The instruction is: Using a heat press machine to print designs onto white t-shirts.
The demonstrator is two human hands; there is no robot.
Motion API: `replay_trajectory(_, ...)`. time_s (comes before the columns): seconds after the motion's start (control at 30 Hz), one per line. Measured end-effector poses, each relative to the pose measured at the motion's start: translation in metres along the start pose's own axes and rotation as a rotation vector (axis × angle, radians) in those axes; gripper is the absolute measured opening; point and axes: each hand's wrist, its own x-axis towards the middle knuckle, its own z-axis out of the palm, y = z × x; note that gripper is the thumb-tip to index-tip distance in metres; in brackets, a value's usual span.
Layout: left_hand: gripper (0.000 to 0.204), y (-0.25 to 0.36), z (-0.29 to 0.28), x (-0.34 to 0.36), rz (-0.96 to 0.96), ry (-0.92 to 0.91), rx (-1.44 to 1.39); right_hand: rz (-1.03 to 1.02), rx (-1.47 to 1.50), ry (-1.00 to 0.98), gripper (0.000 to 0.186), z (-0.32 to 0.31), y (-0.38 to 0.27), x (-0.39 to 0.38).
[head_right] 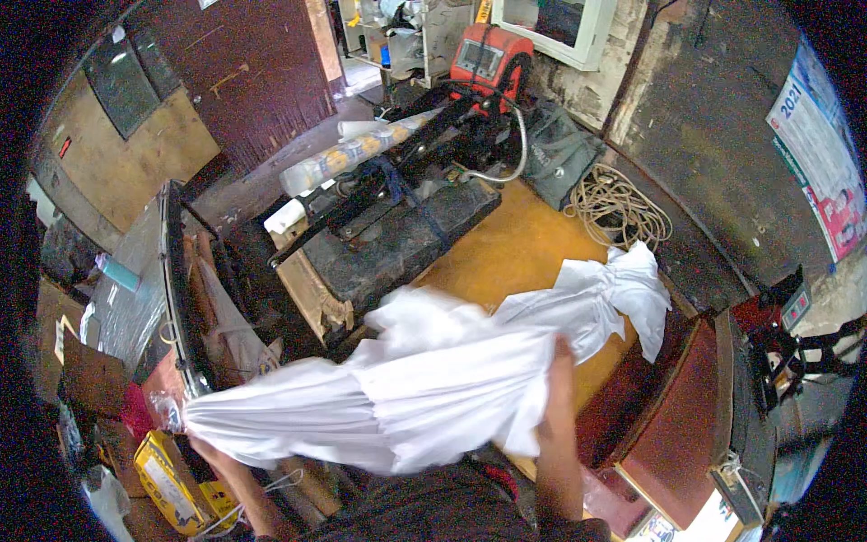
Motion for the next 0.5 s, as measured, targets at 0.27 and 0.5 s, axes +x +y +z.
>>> replay_trajectory(0.27,0.056,-0.043,-0.124,0.040,0.200,0.151,0.376,-0.677,-0.642,0.460,0.032,-0.100,-0.082,0.132)
replay_trajectory(0.5,0.047,-0.127,-0.113,0.038,-0.185,0.343,0.064,-0.951,-1.128,0.616,0.045,-0.099,-0.126,0.189)
